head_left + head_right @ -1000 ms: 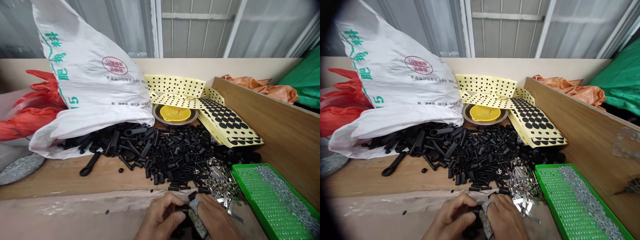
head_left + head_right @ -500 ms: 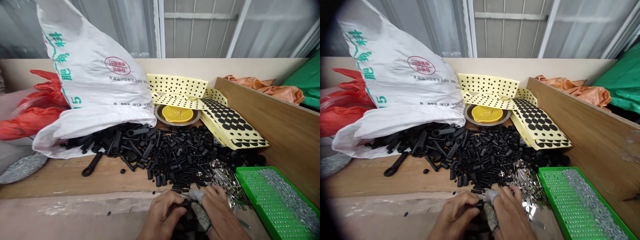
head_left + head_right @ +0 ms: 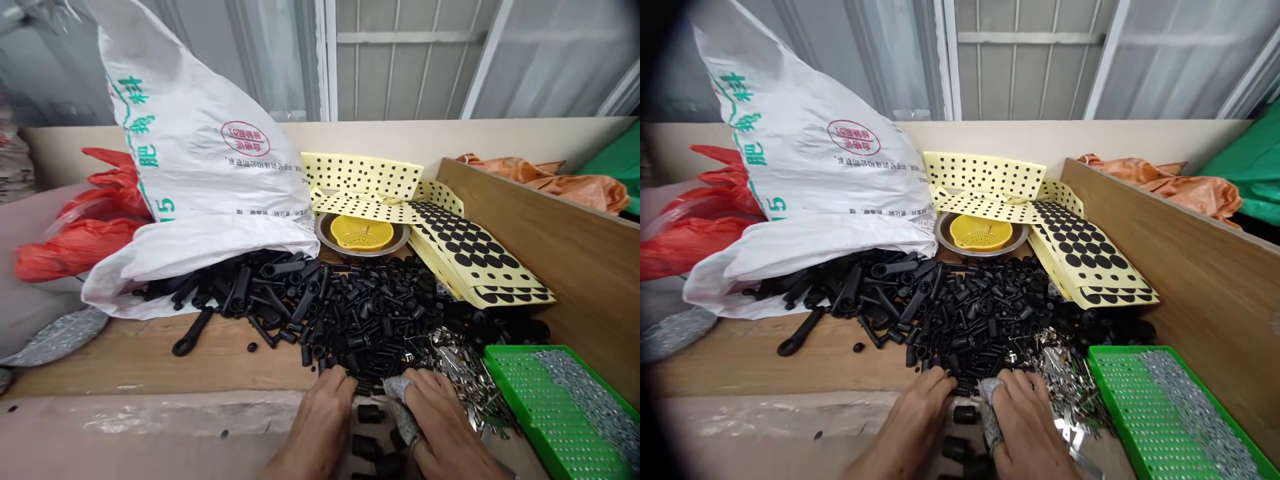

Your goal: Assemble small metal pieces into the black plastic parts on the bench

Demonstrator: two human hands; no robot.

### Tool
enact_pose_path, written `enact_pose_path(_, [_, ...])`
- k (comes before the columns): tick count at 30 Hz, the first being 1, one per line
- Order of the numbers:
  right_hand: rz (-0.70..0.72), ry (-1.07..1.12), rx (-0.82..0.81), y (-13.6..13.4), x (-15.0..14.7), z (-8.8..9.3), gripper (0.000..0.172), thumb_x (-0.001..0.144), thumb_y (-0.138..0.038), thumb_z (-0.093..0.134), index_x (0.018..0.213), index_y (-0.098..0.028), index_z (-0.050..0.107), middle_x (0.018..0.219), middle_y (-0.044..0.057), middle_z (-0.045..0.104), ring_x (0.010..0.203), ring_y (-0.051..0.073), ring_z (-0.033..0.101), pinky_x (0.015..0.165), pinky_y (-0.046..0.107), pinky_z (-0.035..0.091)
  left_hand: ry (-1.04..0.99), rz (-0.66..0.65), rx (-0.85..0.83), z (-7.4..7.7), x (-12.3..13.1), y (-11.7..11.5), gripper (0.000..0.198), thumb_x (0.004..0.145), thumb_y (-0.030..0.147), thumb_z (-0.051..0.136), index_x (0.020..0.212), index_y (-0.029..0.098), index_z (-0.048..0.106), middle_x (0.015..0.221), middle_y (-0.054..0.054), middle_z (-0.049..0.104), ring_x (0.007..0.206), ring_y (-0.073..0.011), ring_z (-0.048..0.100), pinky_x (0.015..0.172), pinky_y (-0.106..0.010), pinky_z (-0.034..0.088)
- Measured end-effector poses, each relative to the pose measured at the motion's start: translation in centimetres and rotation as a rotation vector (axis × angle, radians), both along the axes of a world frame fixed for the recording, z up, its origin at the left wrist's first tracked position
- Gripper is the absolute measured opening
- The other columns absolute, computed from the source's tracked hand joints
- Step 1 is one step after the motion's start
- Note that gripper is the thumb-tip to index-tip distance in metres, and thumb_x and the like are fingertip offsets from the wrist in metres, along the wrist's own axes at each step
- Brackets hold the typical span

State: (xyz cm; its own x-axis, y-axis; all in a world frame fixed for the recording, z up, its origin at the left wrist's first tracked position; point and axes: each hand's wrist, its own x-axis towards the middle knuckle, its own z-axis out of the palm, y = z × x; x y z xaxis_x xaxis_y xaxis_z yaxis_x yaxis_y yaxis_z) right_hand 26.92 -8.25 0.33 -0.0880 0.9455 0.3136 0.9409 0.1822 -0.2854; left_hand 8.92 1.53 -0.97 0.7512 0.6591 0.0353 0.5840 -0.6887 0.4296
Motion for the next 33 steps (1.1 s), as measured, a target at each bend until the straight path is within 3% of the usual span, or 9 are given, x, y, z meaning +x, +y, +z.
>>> enact_pose_path(9, [-0.028,0.046,-0.031,1.2,-1.1,-1.5,0.034,0.047,-0.005,0.044,0.076,-0.021,0.054,0.086,0.006,0.059,0.08,0.024,0.05,0.073,0.041,0.038,0.06,-0.134,0.079,-0.1,0.2,0.1,0.026,0.075,-0.008,0.044,0.076,0.016,0.055,0.079,-0.003,0.058,0.073,-0.0186,0.053,0.066,-0.029,0.047])
enact_pose_path(13, [-0.043,0.022,0.061,1.3,-1.0,-2.3,0.032,0.045,-0.008,0.043,0.073,-0.021,0.052,0.085,0.006,0.059,0.081,0.026,0.05,0.075,0.043,0.037,0.018,-0.176,0.093,-0.2,-0.1,0.3,0.028,0.076,-0.008,0.042,0.08,0.017,0.054,0.082,-0.003,0.057,0.075,-0.0183,0.052,0.066,-0.027,0.045])
enact_pose_path(19, [0.045,0.006,-0.069,1.3,-0.3,-1.7,0.035,0.047,-0.007,0.044,0.077,-0.02,0.055,0.087,0.007,0.061,0.08,0.025,0.052,0.074,0.041,0.037,-0.345,-0.264,-0.004,0.0,-0.2,0.6,0.022,0.088,0.005,0.037,0.085,0.018,0.054,0.08,-0.003,0.057,0.074,-0.0149,0.052,0.067,-0.023,0.042])
enact_pose_path(24, [0.081,0.067,0.006,1.4,0.1,-2.9,0.023,0.057,-0.008,0.045,0.075,-0.021,0.052,0.079,0.004,0.058,0.075,0.022,0.05,0.072,0.037,0.035,-0.533,-0.307,-0.016,0.5,-0.3,0.6,0.019,0.092,0.015,0.037,0.087,0.018,0.056,0.077,-0.005,0.059,0.071,-0.0145,0.054,0.064,-0.022,0.043])
enact_pose_path(27, [0.08,0.091,0.104,1.4,0.4,-3.6,0.017,0.065,-0.012,0.043,0.078,-0.022,0.048,0.079,0.004,0.057,0.074,0.021,0.051,0.073,0.038,0.035,-0.471,-0.16,0.005,1.4,-1.1,1.5,0.017,0.09,0.013,0.042,0.098,0.018,0.056,0.089,-0.006,0.061,0.083,-0.017,0.057,0.074,-0.025,0.046])
enact_pose_path(29, [0.064,0.098,0.156,1.3,0.4,-3.8,0.017,0.067,-0.016,0.042,0.082,-0.022,0.045,0.082,0.004,0.057,0.076,0.021,0.052,0.074,0.039,0.035,-0.31,-0.059,0.125,1.6,-1.6,2.1,0.024,0.086,0.009,0.046,0.106,0.017,0.055,0.1,-0.008,0.061,0.092,-0.0204,0.056,0.08,-0.03,0.048])
enact_pose_path(33, [-0.007,0.091,0.233,1.3,-0.1,-3.7,0.009,0.076,-0.021,0.044,0.085,-0.024,0.044,0.084,0.003,0.06,0.076,0.022,0.055,0.078,0.042,0.036,-0.071,-0.076,0.324,-0.1,-1.6,2.9,0.034,0.083,0.003,0.044,0.112,0.015,0.055,0.11,-0.012,0.059,0.091,-0.0259,0.053,0.078,-0.038,0.051])
